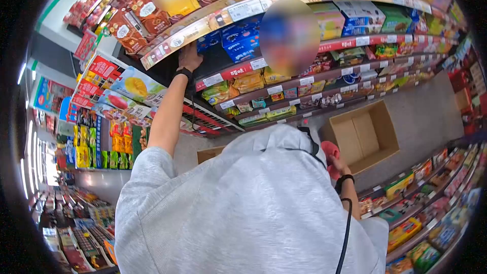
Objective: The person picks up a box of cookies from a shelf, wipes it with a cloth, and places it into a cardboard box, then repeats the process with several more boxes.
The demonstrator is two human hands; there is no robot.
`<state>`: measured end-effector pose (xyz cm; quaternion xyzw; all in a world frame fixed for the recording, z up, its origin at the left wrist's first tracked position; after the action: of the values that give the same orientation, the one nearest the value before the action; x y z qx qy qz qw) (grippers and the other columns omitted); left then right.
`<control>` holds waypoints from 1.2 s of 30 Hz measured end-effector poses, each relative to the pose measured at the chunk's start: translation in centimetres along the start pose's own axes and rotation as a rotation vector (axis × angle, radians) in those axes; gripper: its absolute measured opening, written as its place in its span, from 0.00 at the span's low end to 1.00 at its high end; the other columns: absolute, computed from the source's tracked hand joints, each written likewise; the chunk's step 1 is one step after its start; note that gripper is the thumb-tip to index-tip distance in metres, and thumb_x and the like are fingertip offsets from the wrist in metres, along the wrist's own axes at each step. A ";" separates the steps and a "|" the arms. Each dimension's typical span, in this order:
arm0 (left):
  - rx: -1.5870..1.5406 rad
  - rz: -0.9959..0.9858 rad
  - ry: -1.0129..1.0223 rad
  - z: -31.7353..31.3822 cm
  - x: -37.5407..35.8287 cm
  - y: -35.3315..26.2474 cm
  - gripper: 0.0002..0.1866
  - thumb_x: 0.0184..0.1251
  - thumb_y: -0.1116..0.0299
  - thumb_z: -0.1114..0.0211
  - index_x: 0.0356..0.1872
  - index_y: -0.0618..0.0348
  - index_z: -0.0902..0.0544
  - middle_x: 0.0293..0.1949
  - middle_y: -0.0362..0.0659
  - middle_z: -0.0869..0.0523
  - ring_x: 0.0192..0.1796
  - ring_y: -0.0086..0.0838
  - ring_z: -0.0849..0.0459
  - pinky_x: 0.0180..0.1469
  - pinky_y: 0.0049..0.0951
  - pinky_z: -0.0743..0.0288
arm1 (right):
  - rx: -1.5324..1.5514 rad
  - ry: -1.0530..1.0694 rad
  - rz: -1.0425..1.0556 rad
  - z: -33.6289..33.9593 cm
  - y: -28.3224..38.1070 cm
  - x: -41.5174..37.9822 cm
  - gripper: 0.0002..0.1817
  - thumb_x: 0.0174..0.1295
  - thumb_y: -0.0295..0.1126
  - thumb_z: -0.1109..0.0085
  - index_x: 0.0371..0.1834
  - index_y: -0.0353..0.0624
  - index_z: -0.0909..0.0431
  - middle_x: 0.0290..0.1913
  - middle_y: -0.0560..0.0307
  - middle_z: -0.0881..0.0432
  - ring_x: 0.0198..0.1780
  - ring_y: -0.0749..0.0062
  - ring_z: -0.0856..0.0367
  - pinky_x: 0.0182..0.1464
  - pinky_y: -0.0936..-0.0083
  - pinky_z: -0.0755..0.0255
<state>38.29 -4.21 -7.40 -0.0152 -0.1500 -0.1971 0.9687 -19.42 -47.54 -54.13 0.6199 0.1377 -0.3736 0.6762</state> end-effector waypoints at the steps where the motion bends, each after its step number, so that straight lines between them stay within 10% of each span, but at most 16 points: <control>1: -0.024 0.025 -0.023 0.6 -0.4 -0.6 0.36 0.54 0.65 0.29 0.67 0.54 0.29 0.68 0.53 0.28 0.70 0.47 0.28 0.68 0.47 0.29 | 0.117 -0.034 -0.054 -0.7 -1.1 0.3 0.29 0.70 0.49 0.44 0.55 0.30 0.18 0.48 0.50 0.13 0.50 0.65 0.17 0.54 0.68 0.25; 7: -0.064 -0.071 -0.005 -0.2 -0.5 -1.5 0.34 0.54 0.67 0.29 0.66 0.54 0.28 0.68 0.52 0.29 0.72 0.48 0.33 0.66 0.49 0.29 | 0.150 0.065 0.026 -5.1 -7.1 4.4 0.28 0.69 0.39 0.44 0.69 0.38 0.28 0.61 0.52 0.19 0.61 0.64 0.22 0.63 0.65 0.29; 12: 0.103 -0.213 -0.378 2.3 0.5 -1.6 0.42 0.53 0.60 0.24 0.72 0.53 0.33 0.67 0.55 0.27 0.68 0.53 0.29 0.68 0.52 0.34 | 0.175 0.103 -0.047 -7.1 -8.5 6.5 0.29 0.66 0.38 0.41 0.70 0.42 0.29 0.61 0.55 0.19 0.61 0.63 0.22 0.63 0.65 0.29; 20: 0.058 -0.050 -0.181 -1.3 2.4 0.1 0.48 0.49 0.62 0.24 0.75 0.47 0.38 0.75 0.45 0.38 0.76 0.47 0.38 0.67 0.64 0.35 | 0.013 0.189 0.042 -7.3 -6.7 12.8 0.25 0.69 0.40 0.42 0.68 0.48 0.29 0.59 0.61 0.21 0.58 0.70 0.25 0.61 0.71 0.29; 27: 0.286 -0.136 -0.431 1.8 1.3 -1.1 0.37 0.53 0.60 0.27 0.67 0.51 0.27 0.64 0.53 0.24 0.68 0.51 0.28 0.69 0.54 0.36 | -0.335 0.156 0.262 -6.4 -7.7 9.9 0.32 0.69 0.45 0.46 0.75 0.48 0.34 0.67 0.51 0.23 0.69 0.63 0.28 0.70 0.69 0.35; 33: -0.271 -0.016 -0.054 -5.8 2.7 5.5 0.26 0.74 0.50 0.47 0.67 0.49 0.24 0.70 0.50 0.27 0.73 0.49 0.32 0.75 0.48 0.42 | -0.438 0.177 -0.032 -3.7 2.0 -4.9 0.33 0.67 0.49 0.43 0.74 0.53 0.33 0.66 0.43 0.22 0.69 0.53 0.26 0.69 0.64 0.32; 35: -0.467 0.054 0.004 -5.1 0.1 5.1 0.29 0.74 0.46 0.50 0.68 0.52 0.26 0.71 0.50 0.27 0.73 0.47 0.32 0.75 0.44 0.41 | -0.493 0.236 0.212 -3.0 -1.0 -3.4 0.32 0.68 0.51 0.45 0.73 0.53 0.32 0.65 0.41 0.22 0.68 0.50 0.25 0.67 0.63 0.30; 36: -0.297 0.049 0.034 -4.4 -1.6 4.1 0.29 0.73 0.48 0.48 0.68 0.53 0.25 0.70 0.50 0.26 0.72 0.46 0.31 0.75 0.44 0.42 | -0.429 0.248 0.121 -3.2 8.7 -9.7 0.33 0.68 0.54 0.47 0.72 0.50 0.31 0.66 0.38 0.24 0.68 0.48 0.26 0.66 0.62 0.30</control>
<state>39.69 -0.17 -11.92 -0.1587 -0.1026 -0.1939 0.9627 -19.34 -41.71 -42.06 0.5103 0.2586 -0.2156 0.7913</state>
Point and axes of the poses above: each hand's wrist, its own x-axis towards the middle knuckle, its own z-axis out of the back of the hand, y = z × x, the point moved 8 cm from there along x, towards the middle knuckle
